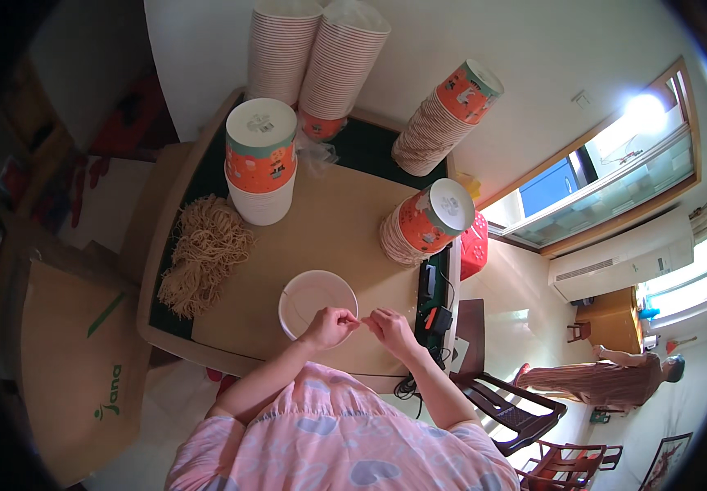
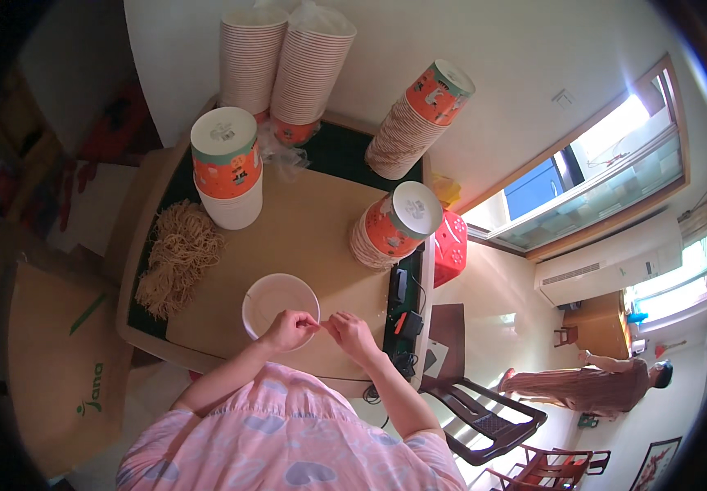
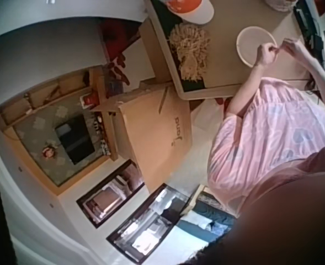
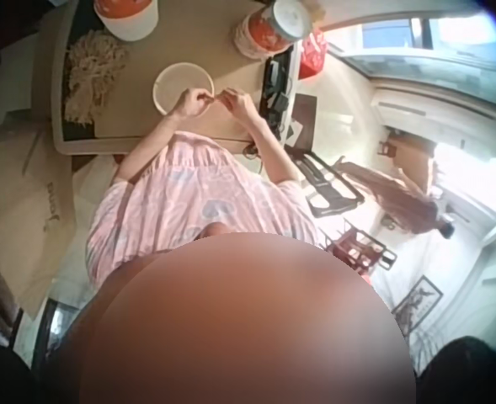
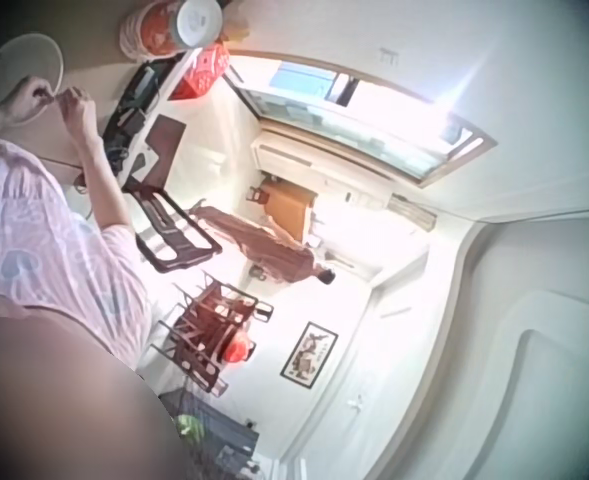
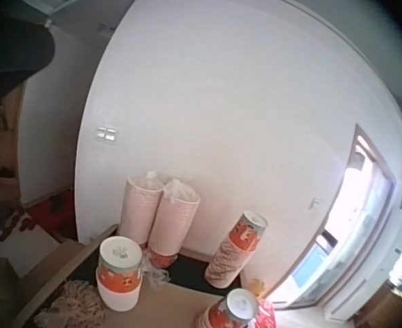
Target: Threading string handles into decorative paper buckets for packaging.
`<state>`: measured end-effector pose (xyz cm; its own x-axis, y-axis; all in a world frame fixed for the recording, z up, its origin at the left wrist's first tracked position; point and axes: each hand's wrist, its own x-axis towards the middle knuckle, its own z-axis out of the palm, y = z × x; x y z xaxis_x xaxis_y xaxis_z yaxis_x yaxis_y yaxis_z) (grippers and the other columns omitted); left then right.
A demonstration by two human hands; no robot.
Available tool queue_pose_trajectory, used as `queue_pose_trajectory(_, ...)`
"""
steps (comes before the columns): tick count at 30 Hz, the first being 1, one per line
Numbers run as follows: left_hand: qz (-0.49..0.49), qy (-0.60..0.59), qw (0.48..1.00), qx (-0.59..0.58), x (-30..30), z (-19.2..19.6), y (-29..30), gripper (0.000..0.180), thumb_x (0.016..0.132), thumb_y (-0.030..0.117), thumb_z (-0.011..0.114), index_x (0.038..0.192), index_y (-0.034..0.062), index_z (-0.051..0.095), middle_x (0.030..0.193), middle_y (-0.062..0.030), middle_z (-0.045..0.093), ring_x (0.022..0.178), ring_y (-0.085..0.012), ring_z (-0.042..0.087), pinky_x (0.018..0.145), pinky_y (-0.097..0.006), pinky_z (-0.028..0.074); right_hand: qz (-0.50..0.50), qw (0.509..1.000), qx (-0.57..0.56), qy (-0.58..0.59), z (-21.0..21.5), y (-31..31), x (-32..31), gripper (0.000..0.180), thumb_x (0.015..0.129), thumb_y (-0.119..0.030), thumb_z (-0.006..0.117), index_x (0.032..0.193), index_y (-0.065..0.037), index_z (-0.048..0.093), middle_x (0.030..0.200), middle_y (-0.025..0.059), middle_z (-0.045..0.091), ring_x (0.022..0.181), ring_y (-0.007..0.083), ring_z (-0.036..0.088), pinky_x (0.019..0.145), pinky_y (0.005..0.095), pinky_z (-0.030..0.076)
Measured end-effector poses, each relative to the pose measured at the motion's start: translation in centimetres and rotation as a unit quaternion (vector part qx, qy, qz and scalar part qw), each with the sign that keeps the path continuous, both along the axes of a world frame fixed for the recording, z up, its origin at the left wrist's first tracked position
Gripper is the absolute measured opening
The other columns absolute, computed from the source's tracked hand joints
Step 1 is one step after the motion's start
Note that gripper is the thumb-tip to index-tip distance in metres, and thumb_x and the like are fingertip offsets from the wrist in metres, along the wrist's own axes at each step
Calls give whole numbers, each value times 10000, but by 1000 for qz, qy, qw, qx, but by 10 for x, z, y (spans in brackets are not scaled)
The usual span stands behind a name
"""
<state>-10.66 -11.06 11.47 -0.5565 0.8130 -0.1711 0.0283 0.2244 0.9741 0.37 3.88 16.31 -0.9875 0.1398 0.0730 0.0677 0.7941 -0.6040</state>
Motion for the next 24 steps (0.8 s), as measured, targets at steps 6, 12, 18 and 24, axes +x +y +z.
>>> queue_pose_trajectory(6, 19, -8, 999, 24, -1, -19, -4, 120, 801, 131, 678, 792, 13, 663, 649, -34, 634, 621, -48, 549, 565, -235, 455, -71, 995, -64, 4, 10, -5, -2, 163, 820, -83, 616, 960, -21, 561, 753, 131, 560, 736, 298, 571, 658, 351, 466)
queue_pose_trajectory(12, 10, 15, 1000, 4, -2, -2, -4, 125, 790, 142, 677, 807, 19, 667, 641, -38, 629, 618, -45, 544, 551, -243, 451, -15, 997, -68, 35, 15, -6, -5, 165, 773, -59, 646, 927, -45, 588, 788, 122, 580, 767, 302, 573, 682, 381, 477)
queue_pose_trajectory(18, 9, 5, 1000, -11, -3, 0, -7, 136, 789, 152, 679, 815, 19, 668, 630, -25, 616, 600, -45, 523, 547, -238, 441, 18, 998, -27, 53, 4, 1, -5, 83, 761, -35, 658, 837, -42, 624, 755, 106, 595, 709, 274, 592, 620, 353, 482)
queue_pose_trajectory(24, 60, -26, 998, 20, 1, -14, -4, 147, 818, 157, 649, 813, 11, 651, 643, -40, 610, 589, -75, 535, 563, -252, 450, -7, 997, -54, 57, 1, -9, -6, 74, 760, -13, 644, 827, -35, 624, 756, 113, 590, 693, 274, 593, 606, 337, 480)
